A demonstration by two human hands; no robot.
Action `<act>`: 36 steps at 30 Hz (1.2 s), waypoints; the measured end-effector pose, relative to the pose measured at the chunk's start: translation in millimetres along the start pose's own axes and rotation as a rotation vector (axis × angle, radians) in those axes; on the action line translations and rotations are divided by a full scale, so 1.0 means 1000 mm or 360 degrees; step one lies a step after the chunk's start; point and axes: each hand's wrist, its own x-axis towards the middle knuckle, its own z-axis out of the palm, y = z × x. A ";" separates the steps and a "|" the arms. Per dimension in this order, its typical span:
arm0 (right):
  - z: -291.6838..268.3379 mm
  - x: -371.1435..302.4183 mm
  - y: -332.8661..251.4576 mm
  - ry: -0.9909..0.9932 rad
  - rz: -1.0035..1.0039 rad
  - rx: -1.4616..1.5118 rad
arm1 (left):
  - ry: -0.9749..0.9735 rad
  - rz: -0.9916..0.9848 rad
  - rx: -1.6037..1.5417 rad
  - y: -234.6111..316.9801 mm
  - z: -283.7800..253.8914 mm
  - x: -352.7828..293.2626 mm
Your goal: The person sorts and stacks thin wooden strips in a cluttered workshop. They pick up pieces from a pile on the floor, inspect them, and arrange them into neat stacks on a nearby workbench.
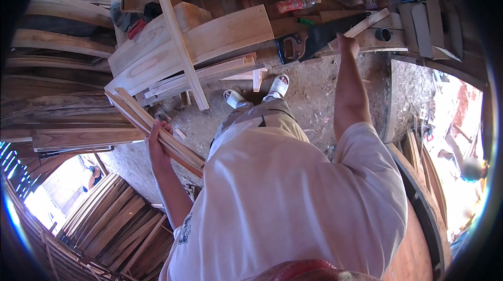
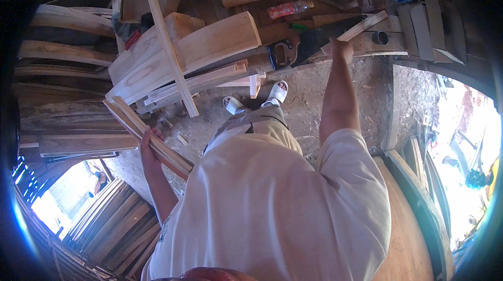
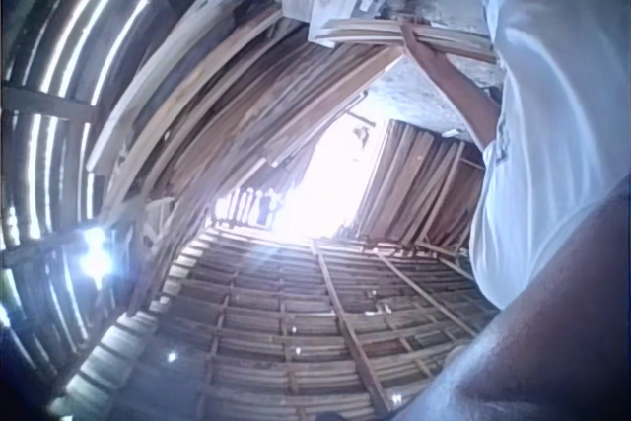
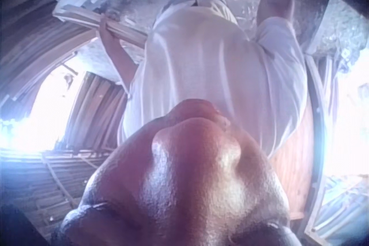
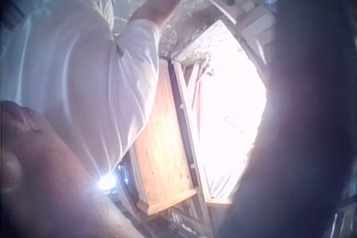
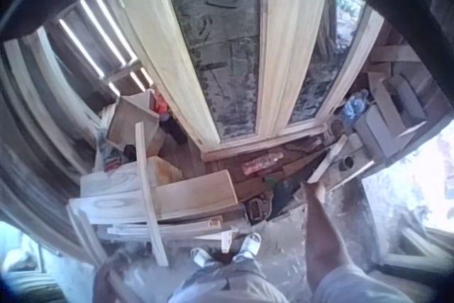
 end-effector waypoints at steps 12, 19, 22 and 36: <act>0.042 -0.002 -0.039 -0.0148 0.0043 0.0229 | -0.0023 -0.0005 -0.0009 -0.003 -0.014 0.014; 0.032 -0.075 0.004 0.0185 -0.0361 0.0024 | -0.0111 0.0063 -0.0153 -0.006 -0.020 0.016; 0.028 -0.135 0.023 -0.0153 -0.0680 0.0260 | -0.0131 0.0175 -0.0220 0.000 -0.018 0.020; -0.078 -0.514 -0.149 -0.1558 -0.1825 0.0699 | -0.0691 0.0383 -0.0426 0.034 0.022 0.056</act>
